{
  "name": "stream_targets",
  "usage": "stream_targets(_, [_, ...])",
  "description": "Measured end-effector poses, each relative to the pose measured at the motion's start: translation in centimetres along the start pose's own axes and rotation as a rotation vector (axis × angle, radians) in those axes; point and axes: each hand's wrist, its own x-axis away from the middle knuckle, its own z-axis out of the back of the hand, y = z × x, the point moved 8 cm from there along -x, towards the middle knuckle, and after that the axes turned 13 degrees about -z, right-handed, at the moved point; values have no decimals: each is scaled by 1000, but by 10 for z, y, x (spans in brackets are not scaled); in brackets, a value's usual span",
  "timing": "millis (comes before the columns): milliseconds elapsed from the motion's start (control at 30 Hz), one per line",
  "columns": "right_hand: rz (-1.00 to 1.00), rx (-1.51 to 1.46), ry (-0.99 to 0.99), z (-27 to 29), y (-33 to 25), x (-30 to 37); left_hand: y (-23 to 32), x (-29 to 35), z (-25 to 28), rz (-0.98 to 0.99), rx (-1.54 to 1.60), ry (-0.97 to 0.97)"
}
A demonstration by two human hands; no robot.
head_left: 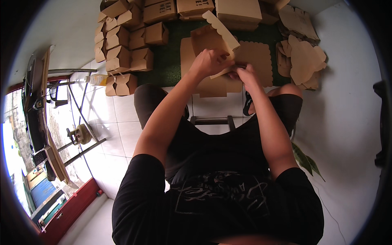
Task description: The person assembles a flat cardboard takeout box by folding the sides and tucking the tabs into slots to form a rectangular container. The finished box is then placed on a stack of completed boxes.
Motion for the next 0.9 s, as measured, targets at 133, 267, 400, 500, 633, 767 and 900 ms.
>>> stream_targets(133, [-4, -144, -18, -5, -2, 6, -7, -6, -5, -2, 57, -2])
stream_targets(267, [-19, -280, -35, -11, 6, 7, -10, -3, -5, 1, 26, 15])
stream_targets(400, [-83, -281, 18, -7, 17, -2, -8, 2, 2, 4, -135, -3])
stream_targets(500, [-143, -160, -27, -7, 21, -7, 3, 7, 17, -60, -151, 115])
stream_targets(633, [-217, -77, -29, -9, 30, -7, 18, 20, 33, -62, -303, 240])
stream_targets(767, [-123, -183, -62, -7, 28, -3, 48, 41, 29, -180, -497, 236])
stream_targets(900, [-49, -19, -39, -3, 28, -7, 55, 58, -1, -138, -348, 34])
